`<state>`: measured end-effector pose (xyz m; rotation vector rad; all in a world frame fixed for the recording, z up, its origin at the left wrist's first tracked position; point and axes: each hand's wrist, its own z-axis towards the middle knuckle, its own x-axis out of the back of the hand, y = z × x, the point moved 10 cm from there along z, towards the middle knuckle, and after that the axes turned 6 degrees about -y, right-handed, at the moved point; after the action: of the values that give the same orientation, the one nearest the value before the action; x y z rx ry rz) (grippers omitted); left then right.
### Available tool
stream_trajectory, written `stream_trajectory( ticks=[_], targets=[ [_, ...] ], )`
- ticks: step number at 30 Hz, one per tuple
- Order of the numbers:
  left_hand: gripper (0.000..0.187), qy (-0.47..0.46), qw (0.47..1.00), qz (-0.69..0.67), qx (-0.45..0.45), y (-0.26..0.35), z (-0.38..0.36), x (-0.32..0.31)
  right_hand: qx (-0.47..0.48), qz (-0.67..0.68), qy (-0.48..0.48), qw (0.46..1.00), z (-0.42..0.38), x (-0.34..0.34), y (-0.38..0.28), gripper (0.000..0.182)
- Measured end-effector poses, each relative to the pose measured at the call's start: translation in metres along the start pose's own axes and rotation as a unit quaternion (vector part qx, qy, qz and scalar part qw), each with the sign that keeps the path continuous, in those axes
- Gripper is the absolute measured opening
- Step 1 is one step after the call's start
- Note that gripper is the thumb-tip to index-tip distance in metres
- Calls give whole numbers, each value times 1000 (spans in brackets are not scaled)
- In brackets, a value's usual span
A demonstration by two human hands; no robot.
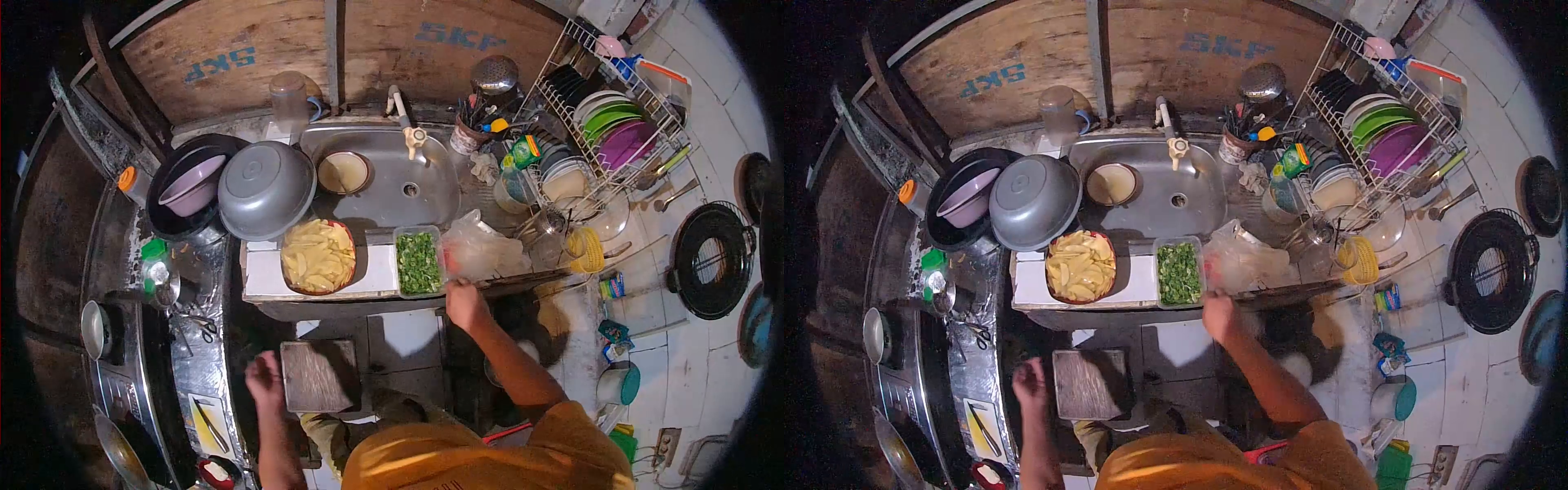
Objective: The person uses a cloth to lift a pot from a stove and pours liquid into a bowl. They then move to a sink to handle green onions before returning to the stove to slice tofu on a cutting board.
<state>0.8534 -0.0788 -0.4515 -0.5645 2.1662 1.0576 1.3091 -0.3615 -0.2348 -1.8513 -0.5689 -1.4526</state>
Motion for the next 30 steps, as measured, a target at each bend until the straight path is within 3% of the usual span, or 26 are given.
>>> stream_trajectory(
  ticks=[1, 2, 4, 6, 8, 10, 12, 13, 15, 19, 21, 25, 27, 30],
  targets=[
    [28, 76, 995, -21, -54, 34, -25, -16, 2, -34, 11, 999, 8, 1, 1, 11],
    [34, 62, 979, 161, -111, 57, 2, 62, 5, -68, 22, 997, 16, -2, 2, 11],
    [32, 133, 991, -5, 28, 48, -10, 86, 56, -141, 25, 988, 29, -21, -2, 10],
    [31, 110, 992, 38, 46, 37, -23, 75, -10, -113, -81, 990, 39, -32, 0, 10],
    [29, 86, 991, 82, 65, 12, -34, 70, 19, -148, -75, 986, 48, -35, -7, 9],
    [26, -68, 996, 40, 44, -19, -35, 41, 48, -183, -69, 980, 53, -38, -13, 9],
    [22, 46, 991, 53, 112, -55, -53, 44, 46, -215, -65, 973, 56, -36, -15, 9],
    [23, 49, 987, 75, 135, -68, -60, 33, 48, -217, -65, 973, 57, -36, -13, 9],
    [26, 4, 984, 81, 157, -84, -78, -15, 59, -146, -94, 983, 56, -46, -7, 16],
    [29, -48, 974, 85, 203, -108, -99, -84, 91, -206, -61, 972, 48, -42, -7, 8],
    [30, -78, 970, 89, 215, -116, -105, -111, 71, -109, 57, 990, 54, -46, 25, 11],
    [33, -129, 958, 77, 244, -129, -116, -153, 36, 30, 92, 995, 39, 31, -3, 23],
    [34, -153, 954, 63, 248, -137, -117, -170, 77, 102, -18, 992, 44, 9, -3, 14],
    [34, -177, 942, 36, 283, -155, -121, -195, 122, 85, -84, 985, 50, -18, -10, 11]
  ],
)
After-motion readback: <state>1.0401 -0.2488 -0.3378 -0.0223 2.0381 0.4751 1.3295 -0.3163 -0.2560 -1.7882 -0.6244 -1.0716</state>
